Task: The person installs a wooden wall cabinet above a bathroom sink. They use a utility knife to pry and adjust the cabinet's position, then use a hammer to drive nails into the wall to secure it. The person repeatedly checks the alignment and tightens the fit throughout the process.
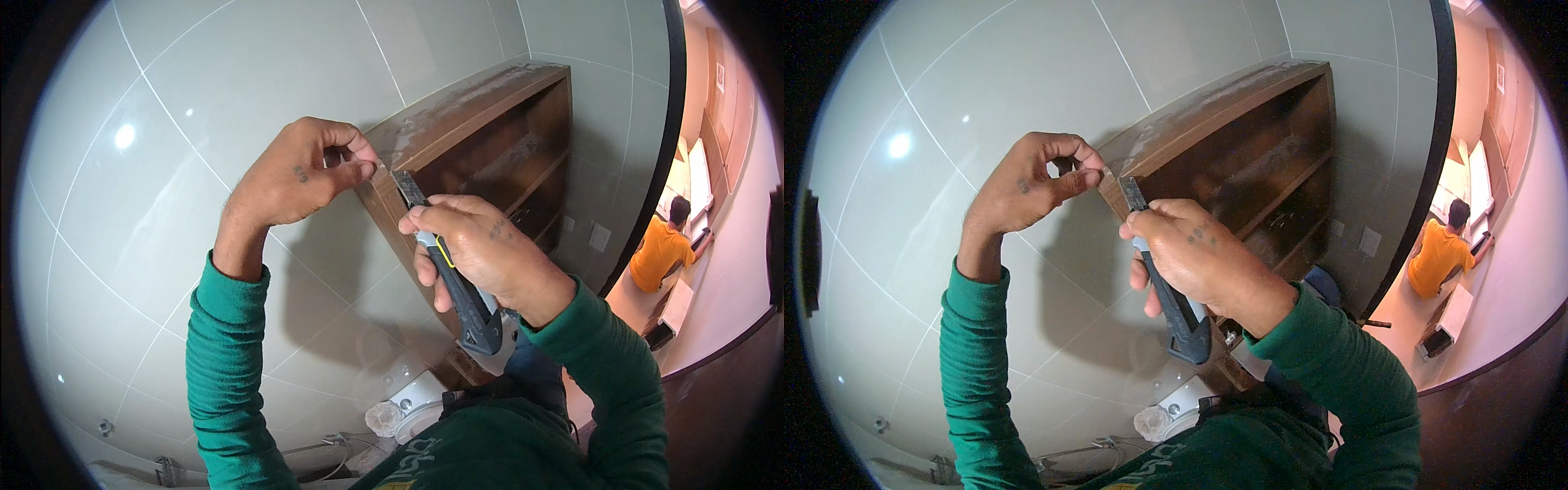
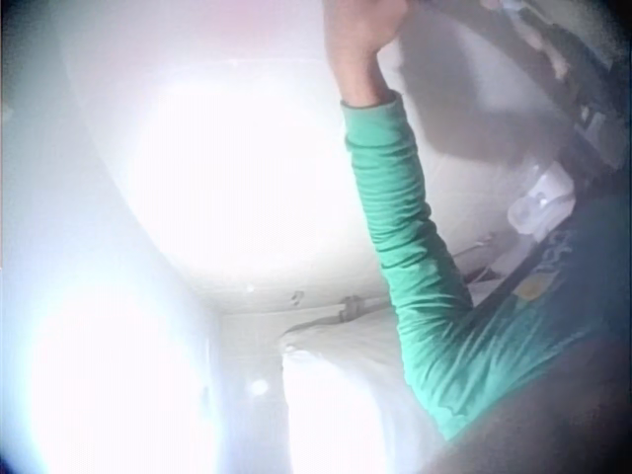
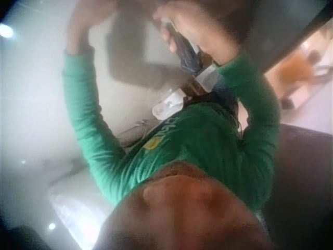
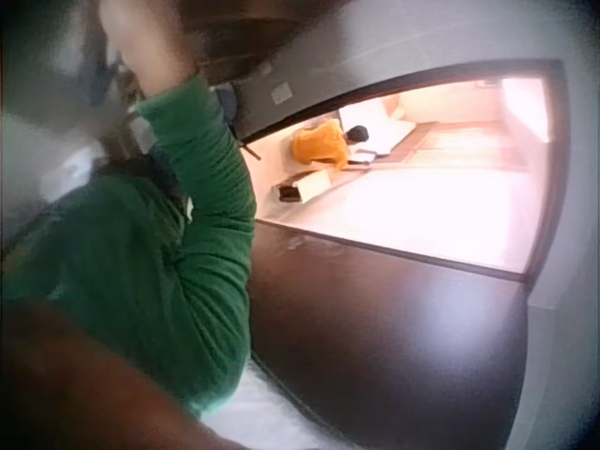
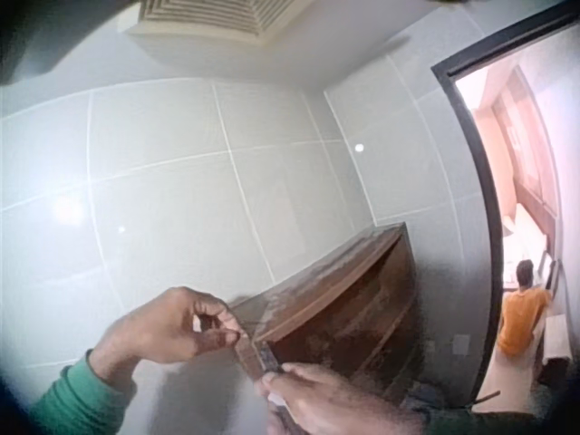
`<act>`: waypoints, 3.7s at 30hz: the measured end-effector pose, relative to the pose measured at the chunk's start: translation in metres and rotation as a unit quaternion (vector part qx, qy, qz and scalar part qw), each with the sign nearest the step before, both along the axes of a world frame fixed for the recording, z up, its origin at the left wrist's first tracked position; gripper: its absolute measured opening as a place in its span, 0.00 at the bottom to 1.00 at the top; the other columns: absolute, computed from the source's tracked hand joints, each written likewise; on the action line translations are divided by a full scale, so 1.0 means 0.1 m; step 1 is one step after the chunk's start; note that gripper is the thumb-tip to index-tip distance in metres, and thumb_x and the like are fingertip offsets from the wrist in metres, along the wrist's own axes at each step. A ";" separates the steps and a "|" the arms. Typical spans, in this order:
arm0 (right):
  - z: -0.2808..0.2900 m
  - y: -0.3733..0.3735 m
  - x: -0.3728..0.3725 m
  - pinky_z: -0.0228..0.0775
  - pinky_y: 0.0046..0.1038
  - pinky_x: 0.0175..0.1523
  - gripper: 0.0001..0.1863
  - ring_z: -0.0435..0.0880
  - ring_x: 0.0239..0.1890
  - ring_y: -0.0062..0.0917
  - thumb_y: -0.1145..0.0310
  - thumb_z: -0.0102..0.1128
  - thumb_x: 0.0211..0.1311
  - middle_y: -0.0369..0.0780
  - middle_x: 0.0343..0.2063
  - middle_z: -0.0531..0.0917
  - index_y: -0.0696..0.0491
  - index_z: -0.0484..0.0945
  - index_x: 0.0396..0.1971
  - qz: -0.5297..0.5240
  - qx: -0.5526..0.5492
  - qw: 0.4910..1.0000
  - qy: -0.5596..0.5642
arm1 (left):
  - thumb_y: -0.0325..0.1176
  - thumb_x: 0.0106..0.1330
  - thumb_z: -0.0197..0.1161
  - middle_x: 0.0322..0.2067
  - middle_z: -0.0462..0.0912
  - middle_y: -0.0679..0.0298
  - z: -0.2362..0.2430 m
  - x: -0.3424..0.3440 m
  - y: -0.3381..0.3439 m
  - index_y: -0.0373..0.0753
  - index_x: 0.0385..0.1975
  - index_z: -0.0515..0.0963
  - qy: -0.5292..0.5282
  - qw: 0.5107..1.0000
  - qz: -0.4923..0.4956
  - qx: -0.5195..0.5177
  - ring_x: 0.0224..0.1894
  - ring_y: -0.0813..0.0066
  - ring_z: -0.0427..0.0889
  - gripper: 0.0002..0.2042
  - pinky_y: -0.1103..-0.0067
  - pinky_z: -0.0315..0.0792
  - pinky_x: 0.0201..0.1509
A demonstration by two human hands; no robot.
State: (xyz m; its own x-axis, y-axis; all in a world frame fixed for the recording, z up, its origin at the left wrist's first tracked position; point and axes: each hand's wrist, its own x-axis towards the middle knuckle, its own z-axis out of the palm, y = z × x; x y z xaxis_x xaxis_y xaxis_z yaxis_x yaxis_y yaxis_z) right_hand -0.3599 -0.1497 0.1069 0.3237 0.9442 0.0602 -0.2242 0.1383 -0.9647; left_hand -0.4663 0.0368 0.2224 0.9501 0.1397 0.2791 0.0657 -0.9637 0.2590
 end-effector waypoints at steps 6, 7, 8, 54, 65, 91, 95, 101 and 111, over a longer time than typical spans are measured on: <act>0.06 0.01 -0.06 0.70 0.30 0.21 0.22 0.81 0.16 0.29 0.58 0.45 0.74 0.45 0.24 0.82 0.62 0.72 0.52 -0.007 -0.020 1.000 -0.002 | 0.26 0.64 0.70 0.30 0.87 0.63 0.03 0.00 -0.07 0.33 0.36 0.87 -0.002 1.000 0.018 0.017 0.35 0.77 0.83 0.05 0.77 0.78 0.45; 0.07 0.02 -0.06 0.70 0.30 0.21 0.22 0.81 0.16 0.30 0.58 0.44 0.74 0.45 0.24 0.82 0.62 0.72 0.53 -0.005 -0.021 1.000 0.002 | 0.26 0.63 0.70 0.28 0.87 0.63 0.02 0.00 -0.04 0.32 0.35 0.87 -0.010 1.000 0.012 0.021 0.32 0.77 0.82 0.05 0.77 0.77 0.42; 0.08 0.02 -0.07 0.71 0.29 0.21 0.20 0.81 0.16 0.29 0.58 0.47 0.73 0.43 0.24 0.82 0.60 0.73 0.51 -0.008 -0.025 1.000 0.007 | 0.26 0.63 0.70 0.26 0.86 0.62 0.01 0.01 -0.01 0.32 0.34 0.87 -0.019 0.999 0.005 0.025 0.29 0.77 0.81 0.05 0.77 0.76 0.39; -0.51 -0.16 0.05 0.72 0.24 0.25 0.16 0.79 0.17 0.21 0.61 0.47 0.80 0.38 0.24 0.79 0.58 0.74 0.52 -0.137 0.083 0.986 0.040 | 0.35 0.74 0.66 0.39 0.81 0.65 -1.34 -0.14 -0.08 0.35 0.39 0.79 -0.458 0.874 0.110 -0.121 0.43 0.78 0.80 0.09 0.77 0.82 0.40; -0.58 -0.25 0.14 0.74 0.23 0.26 0.16 0.77 0.19 0.22 0.61 0.47 0.80 0.39 0.23 0.78 0.58 0.73 0.55 -0.151 0.069 0.986 0.014 | 0.32 0.70 0.69 0.39 0.81 0.67 -1.39 -0.10 -0.15 0.36 0.45 0.81 -0.418 0.875 0.101 -0.222 0.39 0.83 0.77 0.10 0.82 0.78 0.36; -0.41 -0.08 -0.01 0.72 0.23 0.25 0.14 0.79 0.17 0.20 0.65 0.46 0.80 0.39 0.25 0.82 0.58 0.73 0.54 -0.098 0.081 0.987 -0.096 | 0.23 0.59 0.75 0.36 0.81 0.63 -1.24 0.02 -0.38 0.41 0.42 0.87 -0.449 0.859 0.122 0.214 0.36 0.71 0.78 0.11 0.76 0.74 0.32; -0.42 -0.05 -0.02 0.72 0.23 0.25 0.14 0.79 0.17 0.20 0.65 0.46 0.80 0.39 0.24 0.82 0.58 0.73 0.54 -0.104 0.079 0.987 -0.094 | 0.24 0.63 0.72 0.37 0.81 0.62 -1.23 0.03 -0.39 0.39 0.41 0.87 -0.438 0.878 0.126 0.148 0.38 0.72 0.81 0.09 0.79 0.78 0.32; -0.40 -0.05 -0.02 0.72 0.24 0.24 0.15 0.80 0.16 0.21 0.64 0.46 0.80 0.40 0.24 0.81 0.59 0.73 0.55 -0.100 0.090 0.989 -0.066 | 0.23 0.65 0.70 0.39 0.81 0.58 -1.17 0.00 -0.38 0.36 0.42 0.86 -0.414 0.896 0.108 0.115 0.39 0.72 0.83 0.07 0.79 0.83 0.34; -0.41 -0.08 0.02 0.71 0.23 0.24 0.17 0.80 0.17 0.19 0.62 0.47 0.81 0.38 0.25 0.82 0.59 0.74 0.55 -0.138 0.136 0.966 -0.172 | 0.27 0.70 0.67 0.40 0.82 0.61 -1.31 0.00 -0.34 0.32 0.44 0.81 -0.464 0.879 0.102 -0.024 0.39 0.76 0.82 0.08 0.80 0.82 0.36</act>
